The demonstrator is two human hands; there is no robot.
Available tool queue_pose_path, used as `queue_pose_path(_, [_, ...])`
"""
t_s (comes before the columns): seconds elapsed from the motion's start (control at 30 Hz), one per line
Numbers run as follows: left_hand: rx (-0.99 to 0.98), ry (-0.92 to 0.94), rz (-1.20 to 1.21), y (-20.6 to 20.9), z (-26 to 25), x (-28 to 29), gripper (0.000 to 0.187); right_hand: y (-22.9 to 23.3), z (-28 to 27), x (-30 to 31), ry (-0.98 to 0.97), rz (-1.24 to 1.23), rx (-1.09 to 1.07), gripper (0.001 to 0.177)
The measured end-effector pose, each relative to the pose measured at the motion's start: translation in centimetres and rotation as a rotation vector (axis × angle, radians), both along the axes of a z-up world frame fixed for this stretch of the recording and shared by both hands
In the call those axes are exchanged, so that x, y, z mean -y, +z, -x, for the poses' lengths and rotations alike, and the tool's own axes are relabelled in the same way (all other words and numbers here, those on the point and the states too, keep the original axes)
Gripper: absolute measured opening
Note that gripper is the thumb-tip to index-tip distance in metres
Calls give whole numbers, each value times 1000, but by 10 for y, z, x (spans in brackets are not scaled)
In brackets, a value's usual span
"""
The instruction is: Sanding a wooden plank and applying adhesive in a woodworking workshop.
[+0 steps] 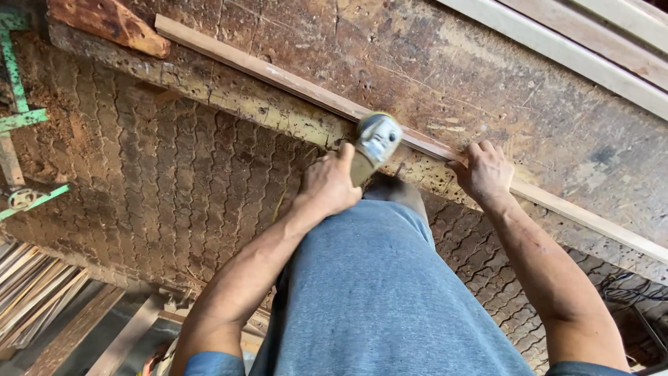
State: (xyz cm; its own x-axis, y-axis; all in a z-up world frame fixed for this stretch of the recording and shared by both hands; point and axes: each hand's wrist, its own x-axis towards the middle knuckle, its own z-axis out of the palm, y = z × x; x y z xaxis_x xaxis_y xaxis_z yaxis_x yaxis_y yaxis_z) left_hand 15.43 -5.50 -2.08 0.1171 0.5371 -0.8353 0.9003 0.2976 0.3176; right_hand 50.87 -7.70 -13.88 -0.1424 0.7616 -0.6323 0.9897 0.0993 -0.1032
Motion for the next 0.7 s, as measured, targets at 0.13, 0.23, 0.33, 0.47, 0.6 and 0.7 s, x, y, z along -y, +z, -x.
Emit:
queue_pose_path(0.13, [59,-42,-85,-6,12,4,80,4,6,-2,0,37,28,59])
queue_pose_path(0.23, [-38,59,-14,12,44,-21,75,4,6,2,9,-26,44,57])
queue_pose_path(0.33, [-133,203,-34,14,91,-36,72,2,8,-1,-28,-30,22,60])
queue_pose_path(0.47, [-185,306,-7,37,137,-66,72,5,8,-1,-7,-44,25,59])
queue_pose_path(0.6, [-232,435,-88,25,173,-66,84,-1,5,4,-9,0,56,58])
queue_pose_path(0.7, [-216,453,-83,32,158,-66,93,0,7,3,-7,-2,63,58])
